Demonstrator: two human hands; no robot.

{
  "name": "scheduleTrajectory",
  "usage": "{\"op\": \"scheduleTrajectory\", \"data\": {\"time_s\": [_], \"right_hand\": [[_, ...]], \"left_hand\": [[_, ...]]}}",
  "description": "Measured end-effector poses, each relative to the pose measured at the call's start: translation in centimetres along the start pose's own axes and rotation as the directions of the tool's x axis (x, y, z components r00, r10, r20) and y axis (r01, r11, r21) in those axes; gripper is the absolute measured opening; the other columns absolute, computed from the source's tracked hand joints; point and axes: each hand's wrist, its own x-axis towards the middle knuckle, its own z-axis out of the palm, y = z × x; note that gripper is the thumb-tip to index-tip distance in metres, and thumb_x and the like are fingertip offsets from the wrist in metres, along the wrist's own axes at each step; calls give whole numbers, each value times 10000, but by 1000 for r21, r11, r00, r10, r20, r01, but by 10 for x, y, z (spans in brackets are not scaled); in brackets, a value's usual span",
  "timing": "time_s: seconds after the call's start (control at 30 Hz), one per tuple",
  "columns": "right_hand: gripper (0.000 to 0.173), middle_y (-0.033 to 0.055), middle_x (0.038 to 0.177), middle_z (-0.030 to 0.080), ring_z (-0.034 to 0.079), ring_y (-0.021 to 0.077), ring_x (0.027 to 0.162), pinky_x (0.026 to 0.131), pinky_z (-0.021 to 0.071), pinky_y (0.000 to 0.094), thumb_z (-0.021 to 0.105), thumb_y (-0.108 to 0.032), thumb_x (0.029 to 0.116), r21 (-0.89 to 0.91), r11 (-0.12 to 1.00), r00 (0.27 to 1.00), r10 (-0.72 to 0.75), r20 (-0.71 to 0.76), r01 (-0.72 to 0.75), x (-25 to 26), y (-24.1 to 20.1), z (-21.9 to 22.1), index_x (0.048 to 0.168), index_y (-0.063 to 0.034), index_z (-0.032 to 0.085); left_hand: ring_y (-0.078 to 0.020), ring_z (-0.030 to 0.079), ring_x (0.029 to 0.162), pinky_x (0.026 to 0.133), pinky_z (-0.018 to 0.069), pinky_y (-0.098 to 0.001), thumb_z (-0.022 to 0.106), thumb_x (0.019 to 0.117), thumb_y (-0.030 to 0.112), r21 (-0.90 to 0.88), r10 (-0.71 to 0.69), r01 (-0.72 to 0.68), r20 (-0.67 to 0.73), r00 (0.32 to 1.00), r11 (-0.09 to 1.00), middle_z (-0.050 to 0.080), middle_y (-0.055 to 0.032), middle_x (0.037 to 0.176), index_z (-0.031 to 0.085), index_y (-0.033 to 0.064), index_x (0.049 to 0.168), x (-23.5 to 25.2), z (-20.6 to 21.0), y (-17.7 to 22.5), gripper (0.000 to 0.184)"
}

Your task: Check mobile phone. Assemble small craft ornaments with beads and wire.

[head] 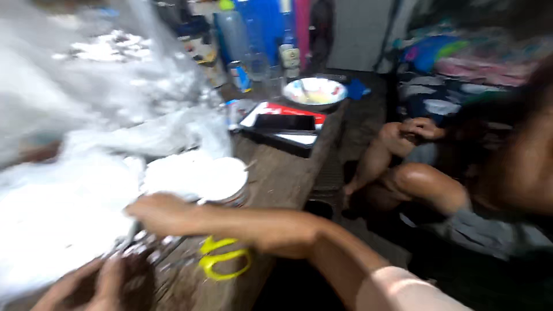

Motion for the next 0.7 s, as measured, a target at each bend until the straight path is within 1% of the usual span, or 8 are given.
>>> {"op": "scheduleTrajectory", "data": {"time_s": [0.07, 0.13, 0.2, 0.27, 0.37, 0.5, 0.6, 0.7], "right_hand": [[224, 271, 1123, 698, 677, 337, 1060, 958, 526, 456, 608, 100, 936, 254, 967, 999, -18, -44, 29, -5, -1, -18, 1141, 119, 694], [189, 211, 999, 721, 688, 184, 870, 821, 565, 325, 619, 81, 923, 492, 866, 986, -4, -165, 86, -3, 3, -20, 1083, 135, 703], [179, 84, 918, 714, 668, 49, 755, 739, 583, 220, 605, 56, 943, 693, 721, 988, 87, -125, 24, -4, 4, -19, 1093, 100, 691], [168, 32, 886, 724, 695, 50, 738, 737, 607, 218, 592, 91, 947, 819, 570, 985, 167, -41, -62, -7, 4, -20, 1077, 61, 694], [220, 2, 842, 738, 711, 67, 730, 728, 617, 227, 544, 131, 939, 876, 474, 984, 176, 6, -90, -10, 6, -19, 1044, 13, 698], [268, -30, 831, 712, 681, 39, 704, 701, 600, 197, 521, 116, 949, 877, 466, 984, 174, 35, -114, -13, 6, -23, 1094, -32, 690], [288, 1, 870, 738, 699, 61, 739, 729, 605, 217, 515, 142, 911, 902, 414, 985, 163, 57, -121, -9, 10, -23, 1056, -10, 713], [296, 36, 927, 750, 713, 83, 776, 744, 610, 229, 493, 141, 917, 916, 386, 989, 132, 63, -110, -8, 12, -24, 1035, 0, 725]], "left_hand": [[114, 620, 767, 735, 543, -113, 646, 924, 40, 45, 33, -27, -127, 991, 999, 682, 80, 835, 668, -94, 936, -4, 13, 21, 137], [119, 618, 714, 686, 535, -94, 653, 887, -3, 18, 61, -58, -209, 976, 998, 681, 72, 778, 665, -92, 891, -3, 18, 28, 90], [96, 605, 687, 659, 527, -103, 671, 875, -33, -12, 22, -26, -236, 972, 1000, 671, 36, 774, 674, -88, 904, -3, 19, 23, 62], [80, 597, 665, 637, 515, -105, 681, 886, -35, -22, -48, 44, -236, 971, 999, 676, 0, 779, 695, -75, 916, -2, 20, 21, 52], [51, 590, 624, 604, 510, -123, 689, 912, 5, -7, -81, 81, -209, 975, 997, 689, -24, 777, 710, -48, 937, -2, 20, 18, 62], [49, 569, 584, 563, 493, -119, 692, 923, 10, -16, -69, 67, -195, 978, 998, 671, -11, 739, 709, -34, 943, -1, 19, 14, 50], [51, 567, 588, 563, 489, -117, 687, 924, 8, -10, -62, 62, -192, 979, 998, 667, -12, 737, 705, -30, 941, -1, 19, 14, 46], [50, 581, 603, 577, 497, -118, 685, 927, 14, -6, -75, 75, -191, 979, 997, 677, -14, 752, 709, -27, 942, 0, 19, 15, 50]]}}
